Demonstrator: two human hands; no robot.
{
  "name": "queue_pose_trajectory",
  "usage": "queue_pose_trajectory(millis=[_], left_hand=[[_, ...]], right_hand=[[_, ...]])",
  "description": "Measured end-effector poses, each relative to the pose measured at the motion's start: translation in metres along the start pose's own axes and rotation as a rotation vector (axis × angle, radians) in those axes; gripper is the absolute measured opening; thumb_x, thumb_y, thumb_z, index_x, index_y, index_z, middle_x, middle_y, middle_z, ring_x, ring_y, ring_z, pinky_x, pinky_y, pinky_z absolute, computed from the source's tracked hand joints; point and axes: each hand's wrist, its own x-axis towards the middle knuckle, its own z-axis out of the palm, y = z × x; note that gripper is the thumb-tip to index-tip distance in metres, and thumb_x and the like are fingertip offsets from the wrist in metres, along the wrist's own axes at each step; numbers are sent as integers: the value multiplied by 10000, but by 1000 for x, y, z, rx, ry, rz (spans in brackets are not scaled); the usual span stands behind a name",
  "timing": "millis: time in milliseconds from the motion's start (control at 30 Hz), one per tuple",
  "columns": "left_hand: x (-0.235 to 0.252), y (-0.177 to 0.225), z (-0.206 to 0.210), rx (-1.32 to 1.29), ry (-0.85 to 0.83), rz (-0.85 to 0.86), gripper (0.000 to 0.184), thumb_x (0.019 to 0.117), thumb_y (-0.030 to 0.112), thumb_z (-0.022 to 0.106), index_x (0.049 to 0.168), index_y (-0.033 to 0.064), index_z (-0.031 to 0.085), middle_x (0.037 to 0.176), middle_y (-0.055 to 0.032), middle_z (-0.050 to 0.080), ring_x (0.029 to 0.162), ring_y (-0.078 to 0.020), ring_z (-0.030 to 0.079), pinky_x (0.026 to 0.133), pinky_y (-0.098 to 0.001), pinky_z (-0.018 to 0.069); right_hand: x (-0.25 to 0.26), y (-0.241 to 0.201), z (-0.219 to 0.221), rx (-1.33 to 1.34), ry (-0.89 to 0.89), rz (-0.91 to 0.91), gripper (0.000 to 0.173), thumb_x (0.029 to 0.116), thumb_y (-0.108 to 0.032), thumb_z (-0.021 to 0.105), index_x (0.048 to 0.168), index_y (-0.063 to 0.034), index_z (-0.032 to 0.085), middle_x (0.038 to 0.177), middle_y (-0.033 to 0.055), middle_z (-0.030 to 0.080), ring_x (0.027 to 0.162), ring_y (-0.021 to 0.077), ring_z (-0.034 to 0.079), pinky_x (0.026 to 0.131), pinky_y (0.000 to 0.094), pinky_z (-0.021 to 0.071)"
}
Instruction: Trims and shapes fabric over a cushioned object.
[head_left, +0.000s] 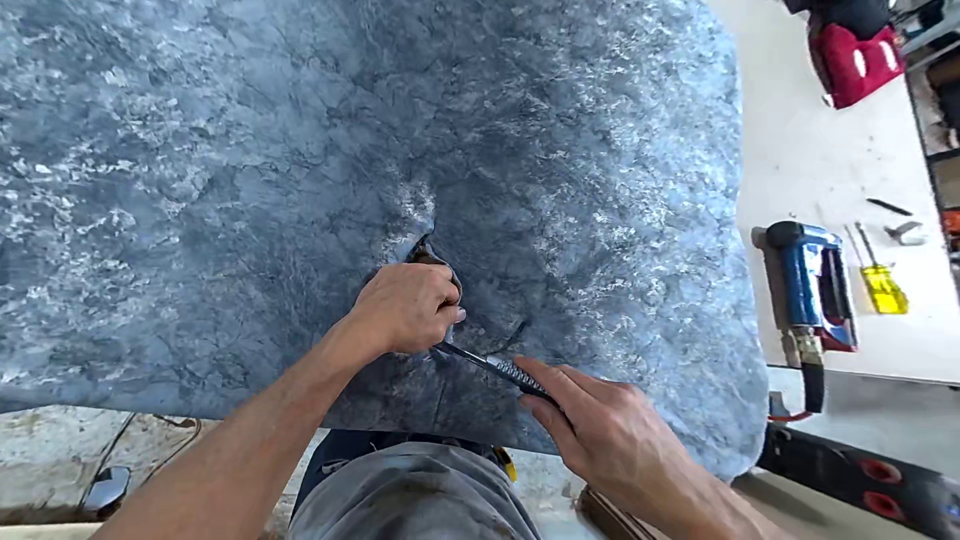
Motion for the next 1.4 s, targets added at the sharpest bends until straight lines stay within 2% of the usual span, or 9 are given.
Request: queue_pose_trajectory(millis=[233,433,567,700,1000,1400], left_hand=[[0,1,4,4,49,8,317,1017,390,568,796,223,723,932,66,662,832,-114,641,704,-404,508],[-2,-2,8,-1,109,37,329,1007,367,567,749,211,698,908,59,648,833,-116,636,692,-398,508],[-2,-2,10,-5,141,40,320,993,361,574,731,215,685,899,61,645,835,-112,636,691,-391,509],[-3,-3,11,-19,155,52,320,995,343,577,738,191,693,911,41,656,879,-133,647,717,-404,527],[-3,-6,13,-17,217,83,323,985,315,584,698,184,657,850,34,609,826,-126,620,686,-362,511],[-3,-8,14,-39,252,86,321,982,307,586,696,181,660,833,35,595,807,-122,609,690,-356,511]], right_hand=[[9,-2,1,-82,-58,-29,388,1056,-357,469,1246,-120,710,757,12,651,559,153,615,443,323,483],[28,-6,-5,-169,-148,-92,366,1043,-345,462,1204,-131,712,730,-6,618,529,157,597,416,322,463],[31,-3,-15,-197,-191,-122,368,1050,-356,452,1205,-140,706,734,-9,614,539,157,601,422,323,463],[39,-6,-12,-197,-228,-130,320,1027,-326,488,1147,-130,711,721,-6,612,528,167,610,421,337,489],[38,1,-18,-201,-252,-133,321,1028,-341,492,1153,-142,711,737,-14,610,538,158,606,424,331,485],[45,13,-27,-240,-301,-163,282,1011,-341,511,1123,-190,720,730,-36,586,555,148,599,426,333,472]])
